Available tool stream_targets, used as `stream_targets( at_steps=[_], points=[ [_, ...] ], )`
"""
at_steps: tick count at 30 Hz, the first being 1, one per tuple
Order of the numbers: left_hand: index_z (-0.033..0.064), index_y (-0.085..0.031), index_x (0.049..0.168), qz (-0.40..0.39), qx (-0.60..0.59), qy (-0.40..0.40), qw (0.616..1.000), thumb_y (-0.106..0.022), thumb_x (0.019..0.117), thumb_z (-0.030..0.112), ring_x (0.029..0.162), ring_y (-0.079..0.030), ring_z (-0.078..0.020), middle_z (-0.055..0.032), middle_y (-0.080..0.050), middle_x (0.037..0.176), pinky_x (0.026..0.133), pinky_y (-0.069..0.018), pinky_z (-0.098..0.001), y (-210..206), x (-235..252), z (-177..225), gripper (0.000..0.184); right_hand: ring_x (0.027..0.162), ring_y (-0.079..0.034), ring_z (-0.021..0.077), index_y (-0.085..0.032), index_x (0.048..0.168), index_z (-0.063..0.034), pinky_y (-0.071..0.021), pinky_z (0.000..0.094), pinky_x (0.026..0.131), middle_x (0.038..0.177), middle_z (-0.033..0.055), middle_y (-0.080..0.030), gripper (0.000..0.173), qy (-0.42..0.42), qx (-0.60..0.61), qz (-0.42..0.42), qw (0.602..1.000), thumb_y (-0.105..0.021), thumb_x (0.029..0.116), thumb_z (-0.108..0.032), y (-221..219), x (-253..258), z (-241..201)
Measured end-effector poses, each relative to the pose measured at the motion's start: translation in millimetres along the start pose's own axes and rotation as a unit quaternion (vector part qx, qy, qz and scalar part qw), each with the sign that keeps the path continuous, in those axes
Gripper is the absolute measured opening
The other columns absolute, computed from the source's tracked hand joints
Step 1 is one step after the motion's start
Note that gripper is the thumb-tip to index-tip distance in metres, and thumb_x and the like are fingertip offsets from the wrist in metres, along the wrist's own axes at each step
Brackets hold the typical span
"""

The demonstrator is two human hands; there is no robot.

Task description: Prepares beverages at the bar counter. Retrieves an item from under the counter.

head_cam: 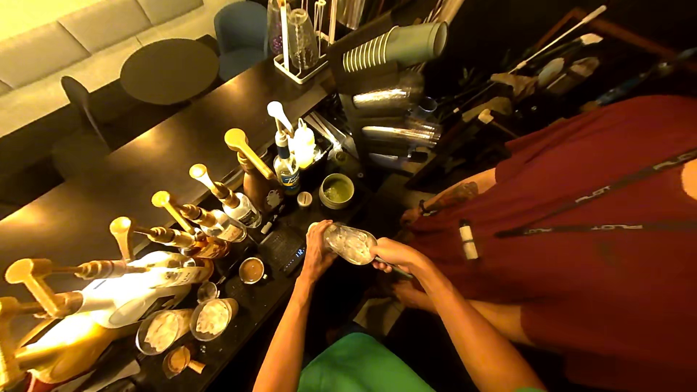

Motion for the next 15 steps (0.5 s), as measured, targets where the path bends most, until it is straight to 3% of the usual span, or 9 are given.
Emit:
stream_targets(
  at_steps=[15],
  points=[
    [0.0024,-0.045,0.147,0.029,-0.079,0.102,0.991,-0.09,0.0734,0.024,0.135,-0.052,-0.0284,-0.0182,-0.054,0.144,0.116,-0.0438,-0.0444,3.3,11.0,-15.8,0.089,0.049,-0.054,0.0093,-0.054,0.105,-0.0064,-0.0455,0.0225,0.046,0.069,0.0034,-0.06,0.013,-0.004,-0.026,0.015,1.0,-0.05,0.1009,-0.018,13.0,-4.1,-15.2]
  ],
)
Point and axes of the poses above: each hand's wrist, its own x-axis towards the middle knuckle, its own y-axis out of the back of the hand, z = x × y, the point moved 7 cm from there along x, towards the middle knuckle
